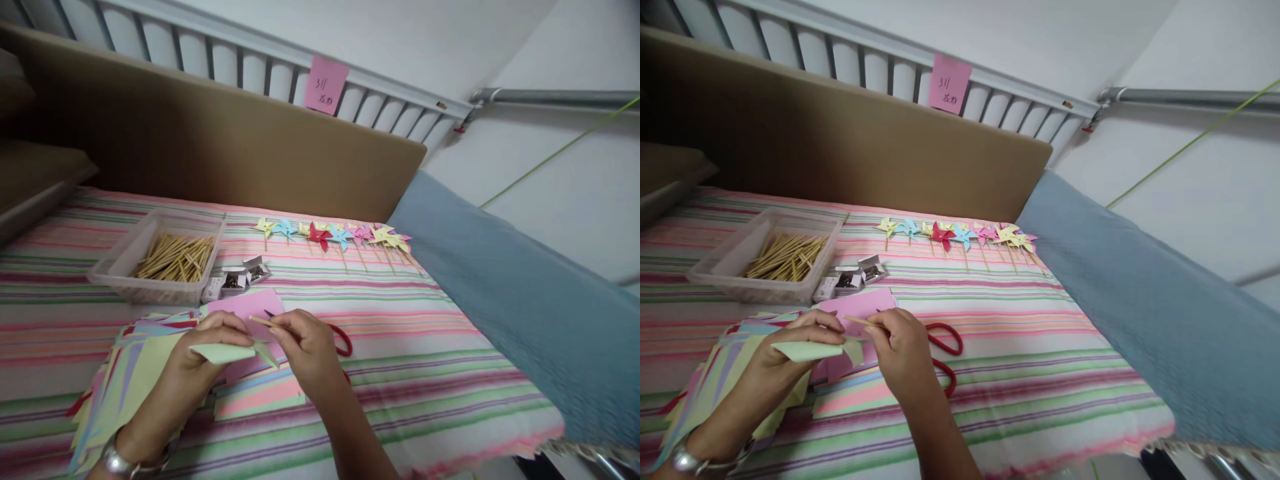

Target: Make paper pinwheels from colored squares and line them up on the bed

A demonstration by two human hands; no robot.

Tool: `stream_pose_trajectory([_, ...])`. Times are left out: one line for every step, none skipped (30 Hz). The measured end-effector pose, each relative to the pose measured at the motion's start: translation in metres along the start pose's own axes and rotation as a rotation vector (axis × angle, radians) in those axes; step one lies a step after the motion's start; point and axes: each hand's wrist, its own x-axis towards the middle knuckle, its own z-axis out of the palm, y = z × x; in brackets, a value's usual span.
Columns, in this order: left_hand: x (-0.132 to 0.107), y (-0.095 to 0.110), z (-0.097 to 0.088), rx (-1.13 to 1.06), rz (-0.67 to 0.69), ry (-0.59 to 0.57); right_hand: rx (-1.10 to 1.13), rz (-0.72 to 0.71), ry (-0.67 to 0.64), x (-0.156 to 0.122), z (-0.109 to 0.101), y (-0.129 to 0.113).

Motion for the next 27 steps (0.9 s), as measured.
stream_pose_trajectory([0.0,0.0,0.0,0.007,-0.001,-0.01,0.016,0.002,-0.007,0.0,0.0,-0.001])
stream_pose_trajectory([0.0,0.001,0.001,0.017,-0.002,-0.018,0.025,0.002,-0.016,0.0,0.0,-0.003])
stream_pose_trajectory([0.0,0.002,0.001,0.027,0.001,-0.022,0.029,0.0,-0.026,0.001,0.0,-0.004])
stream_pose_trajectory([0.0,0.003,0.001,0.037,0.008,-0.023,0.029,-0.004,-0.036,0.001,0.0,-0.004])
stream_pose_trajectory([0.0,0.003,0.001,0.045,0.013,-0.022,0.029,-0.014,-0.042,0.001,0.0,-0.005])
stream_pose_trajectory([0.0,0.004,0.001,0.052,0.015,-0.019,0.029,-0.026,-0.045,0.001,0.001,-0.005])
stream_pose_trajectory([-0.001,0.004,0.001,0.058,0.016,-0.014,0.028,-0.037,-0.045,0.001,0.001,-0.004])
stream_pose_trajectory([-0.001,0.004,0.0,0.062,0.014,-0.007,0.03,-0.046,-0.044,0.001,0.002,-0.004])
stream_pose_trajectory([-0.001,0.004,0.0,0.065,0.013,0.002,0.034,-0.052,-0.043,0.001,0.003,-0.004])
stream_pose_trajectory([-0.001,0.004,0.0,0.064,0.015,0.012,0.037,-0.056,-0.042,0.0,0.004,-0.003])
stream_pose_trajectory([-0.002,0.003,0.0,0.062,0.019,0.025,0.039,-0.057,-0.041,0.0,0.004,-0.003])
stream_pose_trajectory([-0.002,0.003,-0.001,0.058,0.024,0.039,0.039,-0.057,-0.041,-0.001,0.005,-0.004])
stream_pose_trajectory([-0.002,0.002,-0.001,0.055,0.027,0.055,0.037,-0.057,-0.043,-0.001,0.005,-0.004])
stream_pose_trajectory([-0.003,0.002,-0.001,0.056,0.027,0.072,0.035,-0.054,-0.045,-0.002,0.006,-0.005])
stream_pose_trajectory([-0.003,0.001,-0.001,0.058,0.026,0.085,0.034,-0.05,-0.048,-0.002,0.006,-0.006])
stream_pose_trajectory([-0.004,0.001,-0.002,0.062,0.026,0.095,0.035,-0.047,-0.049,-0.002,0.006,-0.007])
stream_pose_trajectory([-0.004,0.001,-0.002,0.067,0.028,0.102,0.039,-0.043,-0.049,-0.002,0.006,-0.007])
stream_pose_trajectory([-0.005,0.001,-0.002,0.07,0.032,0.109,0.047,-0.041,-0.044,-0.002,0.006,-0.008])
stream_pose_trajectory([-0.005,0.001,-0.002,0.074,0.036,0.116,0.057,-0.041,-0.036,-0.002,0.006,-0.008])
stream_pose_trajectory([-0.005,0.002,-0.002,0.076,0.041,0.126,0.068,-0.041,-0.027,-0.002,0.007,-0.008])
stream_pose_trajectory([-0.005,0.002,-0.002,0.077,0.043,0.138,0.079,-0.041,-0.021,-0.003,0.007,-0.008])
stream_pose_trajectory([-0.005,0.003,-0.001,0.079,0.044,0.151,0.09,-0.04,-0.016,-0.003,0.008,-0.008])
stream_pose_trajectory([-0.005,0.003,-0.001,0.08,0.041,0.162,0.098,-0.038,-0.014,-0.003,0.008,-0.008])
stream_pose_trajectory([-0.005,0.004,-0.001,0.081,0.039,0.171,0.103,-0.037,-0.014,-0.003,0.009,-0.007])
stream_pose_trajectory([-0.004,0.004,0.0,0.081,0.033,0.179,0.108,-0.035,-0.015,-0.003,0.01,-0.007])
stream_pose_trajectory([-0.004,0.004,0.0,0.08,0.027,0.186,0.112,-0.033,-0.016,-0.003,0.01,-0.007])
stream_pose_trajectory([-0.004,0.004,0.0,0.081,0.019,0.191,0.116,-0.033,-0.017,-0.003,0.01,-0.007])
